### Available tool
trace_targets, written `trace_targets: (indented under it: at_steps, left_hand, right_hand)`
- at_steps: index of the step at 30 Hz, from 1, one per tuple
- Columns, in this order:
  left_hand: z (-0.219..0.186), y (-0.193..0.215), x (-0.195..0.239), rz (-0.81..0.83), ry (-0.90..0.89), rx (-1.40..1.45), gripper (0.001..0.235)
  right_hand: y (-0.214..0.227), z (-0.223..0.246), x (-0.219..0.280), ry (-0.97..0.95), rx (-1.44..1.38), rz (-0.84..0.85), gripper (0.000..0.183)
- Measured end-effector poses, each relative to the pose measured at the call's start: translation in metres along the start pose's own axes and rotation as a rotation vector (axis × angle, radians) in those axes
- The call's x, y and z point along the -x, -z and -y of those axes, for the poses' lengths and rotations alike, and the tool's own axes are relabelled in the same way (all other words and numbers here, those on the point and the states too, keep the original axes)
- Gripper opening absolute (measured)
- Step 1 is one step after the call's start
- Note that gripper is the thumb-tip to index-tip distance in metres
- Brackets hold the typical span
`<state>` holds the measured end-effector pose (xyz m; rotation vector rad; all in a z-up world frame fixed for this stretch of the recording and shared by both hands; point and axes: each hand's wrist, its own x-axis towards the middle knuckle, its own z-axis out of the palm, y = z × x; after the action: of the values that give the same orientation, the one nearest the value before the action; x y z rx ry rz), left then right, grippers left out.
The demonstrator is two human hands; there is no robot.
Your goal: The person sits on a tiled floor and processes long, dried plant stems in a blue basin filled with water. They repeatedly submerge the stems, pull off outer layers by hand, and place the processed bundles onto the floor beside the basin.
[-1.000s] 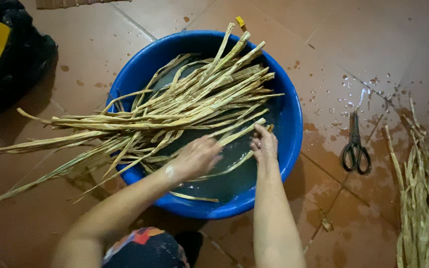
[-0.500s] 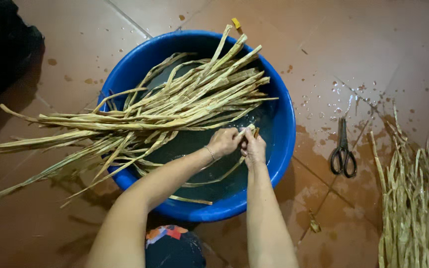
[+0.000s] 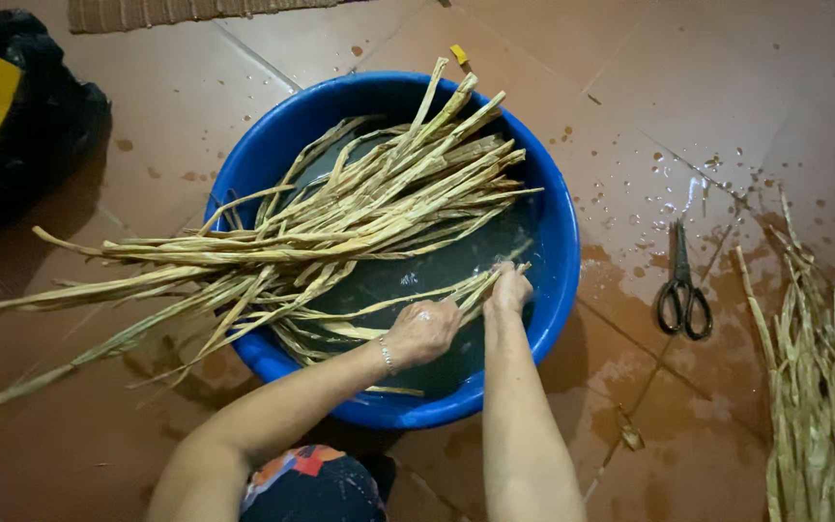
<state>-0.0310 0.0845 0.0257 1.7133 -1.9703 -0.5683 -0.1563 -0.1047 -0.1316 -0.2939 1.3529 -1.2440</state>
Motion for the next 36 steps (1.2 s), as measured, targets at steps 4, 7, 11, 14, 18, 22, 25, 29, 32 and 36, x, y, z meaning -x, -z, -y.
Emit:
trace_targets:
  at_steps: [4,7,11,14,18,22,25,29,32,36]
  left_hand:
    - [-0.004,0.019,0.036,-0.024,-0.018,-0.013,0.018]
    - [-0.006,0.040,0.064,-0.023,0.000,-0.017,0.023]
    - [-0.007,0.068,0.089,-0.017,0.023,-0.072,0.019]
    - [0.004,0.080,0.092,0.158,0.117,-0.200,0.016]
    - [0.038,0.101,0.106,0.155,0.132,-0.274,0.029]
    - [0.067,0.099,0.105,0.058,0.224,-0.243,0.015]
    - [0.076,0.091,0.096,-0.012,0.283,-0.234,0.021]
    - [0.080,0.068,0.078,0.004,0.338,-0.254,0.027]
    - [0.080,0.049,0.062,0.004,0.306,-0.167,0.028]
    - [0.073,0.040,0.039,0.009,0.239,-0.075,0.031]
  right_hand:
    - [0.012,0.007,-0.018,-0.062,-0.083,-0.017,0.016]
    - [0.004,-0.011,-0.028,0.047,0.014,-0.056,0.023]
    - [0.015,-0.007,-0.037,-0.066,-0.113,0.021,0.021]
    - [0.013,-0.010,-0.031,-0.042,-0.089,-0.042,0.013]
    - [0.017,0.004,-0.040,-0.118,-0.138,0.016,0.015]
    - [0.013,0.028,-0.007,-0.223,-0.296,0.143,0.024]
    - [0.005,0.058,0.036,-0.193,-0.305,0.244,0.030]
    - [-0.001,0.098,0.061,-0.091,-0.184,0.299,0.029]
    - [-0.012,0.137,0.053,0.308,-0.074,0.573,0.029]
    - [-0.029,0.197,0.062,0.231,0.008,0.444,0.029]
